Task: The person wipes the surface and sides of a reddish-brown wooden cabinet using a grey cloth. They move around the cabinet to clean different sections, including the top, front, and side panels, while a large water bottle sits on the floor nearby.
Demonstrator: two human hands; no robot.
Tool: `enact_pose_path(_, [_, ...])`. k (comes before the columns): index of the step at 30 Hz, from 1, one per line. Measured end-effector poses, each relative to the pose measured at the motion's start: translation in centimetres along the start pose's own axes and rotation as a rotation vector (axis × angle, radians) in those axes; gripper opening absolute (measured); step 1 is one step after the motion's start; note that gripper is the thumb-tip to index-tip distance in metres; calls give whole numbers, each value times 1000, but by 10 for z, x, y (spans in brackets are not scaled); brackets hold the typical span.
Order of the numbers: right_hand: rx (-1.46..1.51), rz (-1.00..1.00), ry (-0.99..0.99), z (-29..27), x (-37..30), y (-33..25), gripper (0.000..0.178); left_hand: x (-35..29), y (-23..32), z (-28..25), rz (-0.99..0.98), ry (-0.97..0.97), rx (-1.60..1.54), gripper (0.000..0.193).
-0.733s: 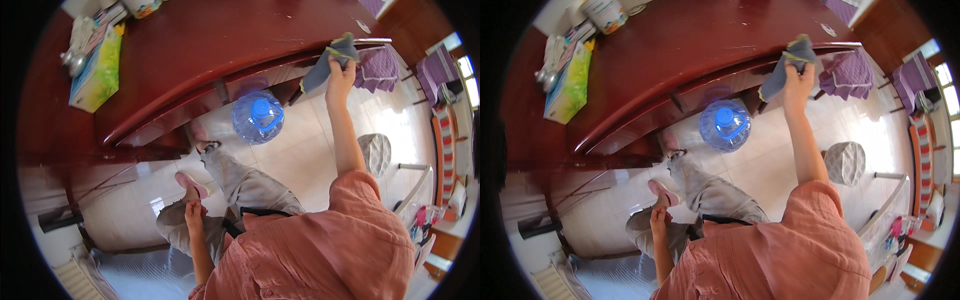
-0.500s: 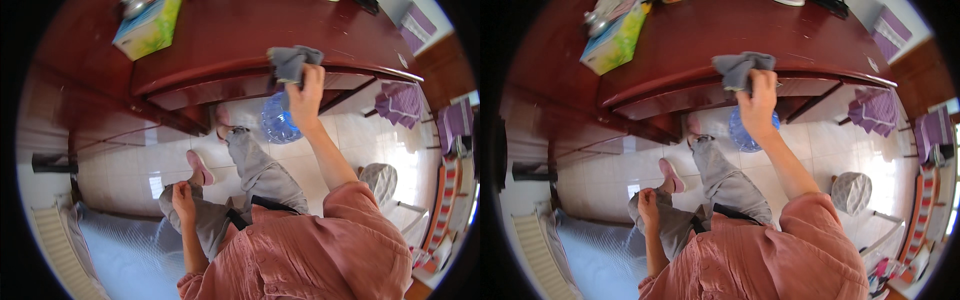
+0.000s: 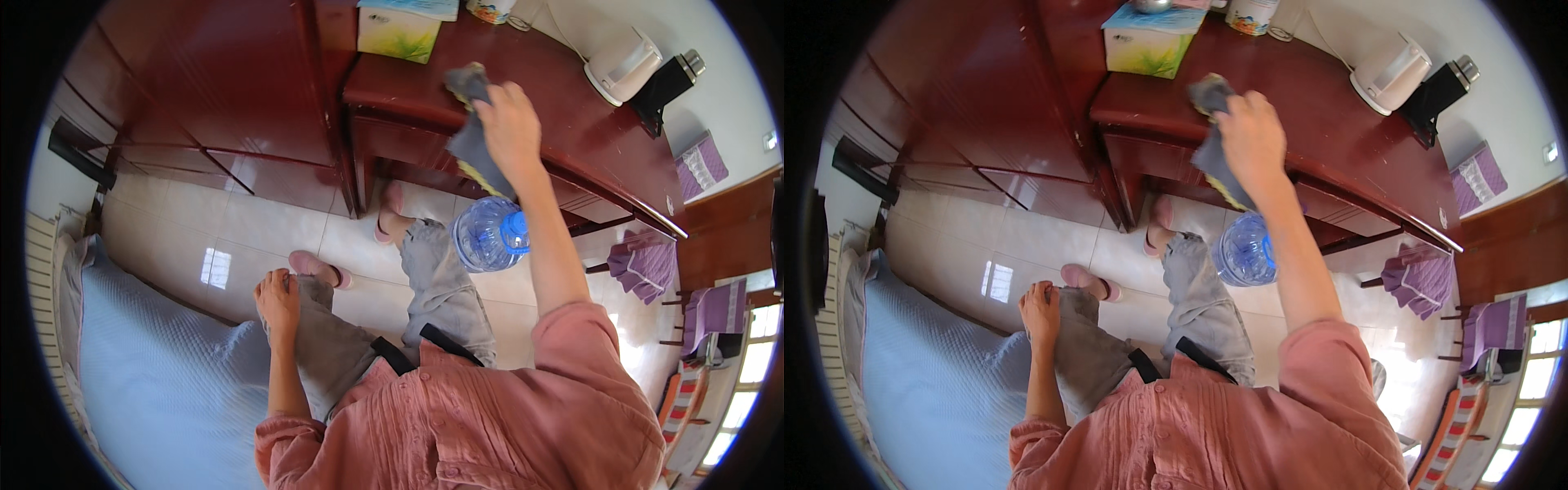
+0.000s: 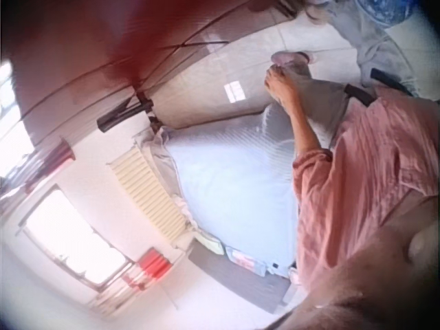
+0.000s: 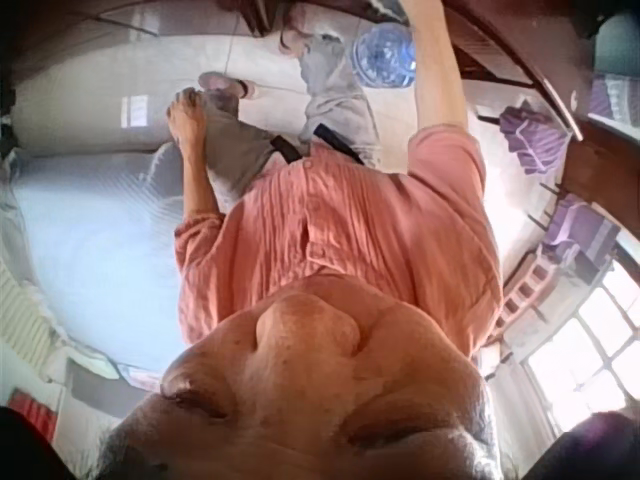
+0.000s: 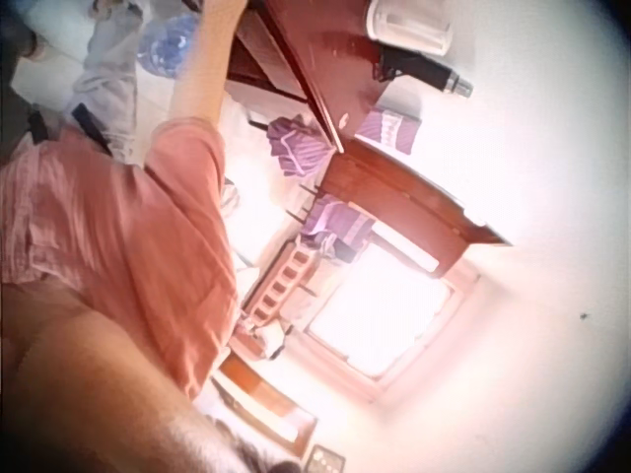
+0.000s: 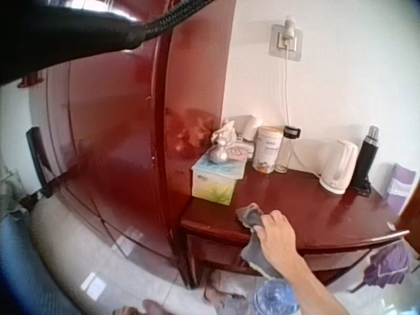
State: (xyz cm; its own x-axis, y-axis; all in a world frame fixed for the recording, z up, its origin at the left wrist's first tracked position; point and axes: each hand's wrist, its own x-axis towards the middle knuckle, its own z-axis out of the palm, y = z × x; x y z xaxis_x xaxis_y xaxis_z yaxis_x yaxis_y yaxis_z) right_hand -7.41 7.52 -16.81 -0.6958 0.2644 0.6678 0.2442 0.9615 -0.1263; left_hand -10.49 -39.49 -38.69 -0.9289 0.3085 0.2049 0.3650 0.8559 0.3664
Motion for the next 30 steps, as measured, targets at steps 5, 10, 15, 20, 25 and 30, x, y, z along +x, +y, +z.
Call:
enact_pose_path(5, [345, -257, 138, 73, 35, -105, 21, 5, -6, 5, -97, 15, -50, 19])
enact_pose_path(10, [61, -754, -151, 69, -5, -86, 49, -2, -14, -6, -164, 37, -142, 17])
enact_pose_path(15, [-107, -850, -429, 42, -77, -7, 37, -11, -37, -8, -241, 85, -567, 18])
enact_pose_path(20, [-220, -739, -594, -2, -111, 38, 34, -69, -103, -90, -267, 376, -103, 22])
enact_pose_path(25, [-212, -577, -323, 11, -98, -2, 37, -158, -197, -152, -537, 415, 474, 38])
enact_pose_path(30, [-59, -625, -279, 68, -83, -41, 47, -209, -255, -127, -663, 311, 664, 57])
